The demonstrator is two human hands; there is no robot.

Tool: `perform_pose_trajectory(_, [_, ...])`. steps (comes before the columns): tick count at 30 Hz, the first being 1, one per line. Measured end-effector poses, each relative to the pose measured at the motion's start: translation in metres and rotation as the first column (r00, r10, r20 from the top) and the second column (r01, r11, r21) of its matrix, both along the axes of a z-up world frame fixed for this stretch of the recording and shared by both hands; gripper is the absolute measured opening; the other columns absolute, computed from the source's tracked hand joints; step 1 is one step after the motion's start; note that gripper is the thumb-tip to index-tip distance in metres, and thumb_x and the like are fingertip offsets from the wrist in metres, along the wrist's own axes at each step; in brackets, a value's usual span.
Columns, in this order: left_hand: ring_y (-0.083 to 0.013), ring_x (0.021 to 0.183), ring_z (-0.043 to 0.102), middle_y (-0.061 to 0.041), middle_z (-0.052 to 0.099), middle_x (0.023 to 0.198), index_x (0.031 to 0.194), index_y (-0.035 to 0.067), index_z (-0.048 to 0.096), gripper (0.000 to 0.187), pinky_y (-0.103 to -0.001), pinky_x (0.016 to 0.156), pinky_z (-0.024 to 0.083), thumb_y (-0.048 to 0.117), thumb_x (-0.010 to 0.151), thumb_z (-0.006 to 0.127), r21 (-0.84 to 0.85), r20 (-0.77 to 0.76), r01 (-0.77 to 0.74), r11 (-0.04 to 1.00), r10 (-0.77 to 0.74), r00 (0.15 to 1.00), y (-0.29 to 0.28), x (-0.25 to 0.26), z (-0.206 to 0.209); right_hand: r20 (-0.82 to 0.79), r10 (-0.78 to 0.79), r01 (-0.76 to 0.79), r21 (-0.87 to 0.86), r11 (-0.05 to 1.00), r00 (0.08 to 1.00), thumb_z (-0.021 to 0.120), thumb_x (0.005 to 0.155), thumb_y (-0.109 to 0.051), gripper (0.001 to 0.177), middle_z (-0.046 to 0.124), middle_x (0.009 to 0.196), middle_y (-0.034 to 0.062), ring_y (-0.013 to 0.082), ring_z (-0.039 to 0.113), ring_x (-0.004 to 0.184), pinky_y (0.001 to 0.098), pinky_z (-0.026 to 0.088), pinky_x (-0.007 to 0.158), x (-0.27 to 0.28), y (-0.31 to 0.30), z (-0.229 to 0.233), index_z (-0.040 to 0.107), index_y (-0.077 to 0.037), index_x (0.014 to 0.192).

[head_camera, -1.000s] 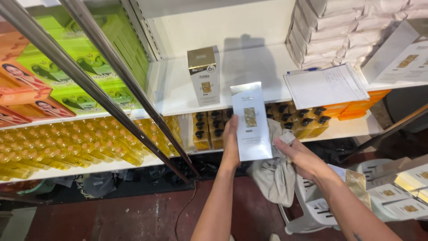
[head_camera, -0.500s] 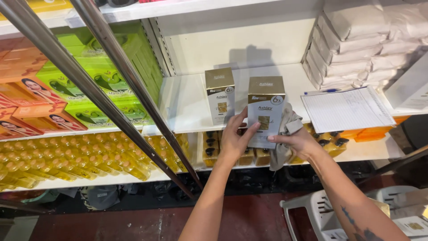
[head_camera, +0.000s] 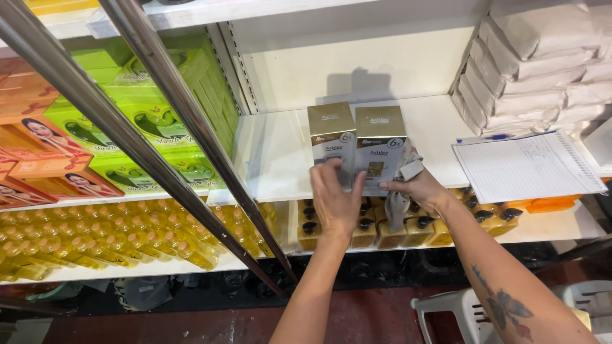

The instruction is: Cleaning and arranging beauty product boxes on a store shelf.

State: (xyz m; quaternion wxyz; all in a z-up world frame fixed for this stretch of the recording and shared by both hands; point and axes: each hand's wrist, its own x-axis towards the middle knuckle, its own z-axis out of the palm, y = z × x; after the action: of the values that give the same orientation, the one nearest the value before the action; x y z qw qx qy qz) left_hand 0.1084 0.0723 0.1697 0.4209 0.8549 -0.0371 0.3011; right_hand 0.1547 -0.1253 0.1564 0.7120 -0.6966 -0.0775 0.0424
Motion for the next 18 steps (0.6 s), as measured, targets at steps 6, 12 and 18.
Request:
perform_pose_trajectory(6, [-0.0324,0.131,0.051,-0.024,0.039,0.154,0.16,0.006,0.021,0.097,-0.04,0.111,0.047,0.017,0.086,0.082,-0.06,0.123,0.032,0.998,-0.025,0.992,0.033,0.022,-0.021,0.053,0.034,-0.032,-0.036,0.999,0.998,0.083,0.071,0.002,0.083,0.062,0.133,0.0063,0.0214,0.059,0.126,0.0361,0.05,0.108,0.026,-0.001,-0.014,0.043,-0.009,0.143])
perform_pose_trajectory(12, [-0.0484,0.138,0.038,-0.023,0.056,0.141,0.154,0.005,0.024,0.099,-0.055,0.109,0.037,0.019,0.079,0.087,0.065,0.013,-0.068,0.996,0.068,0.998,0.059,0.028,-0.007,0.008,0.04,-0.039,-0.075,0.996,0.999,0.081,0.075,-0.001,0.077,0.063,0.135,0.0079,0.0218,0.06,0.127,0.0361,0.049,0.109,0.034,0.014,-0.015,0.046,-0.008,0.143])
perform_pose_trajectory(18, [-0.0345,0.125,0.067,-0.018,0.065,0.139,0.157,0.017,0.034,0.074,-0.046,0.104,0.056,0.025,0.094,0.072,-0.188,-0.217,0.005,0.982,-0.046,0.975,0.083,0.027,-0.006,-0.095,0.015,-0.036,-0.219,0.975,0.995,0.08,0.078,-0.003,0.067,0.068,0.135,0.0115,0.0238,0.062,0.126,0.036,0.049,0.11,0.046,0.042,-0.015,0.055,-0.002,0.14])
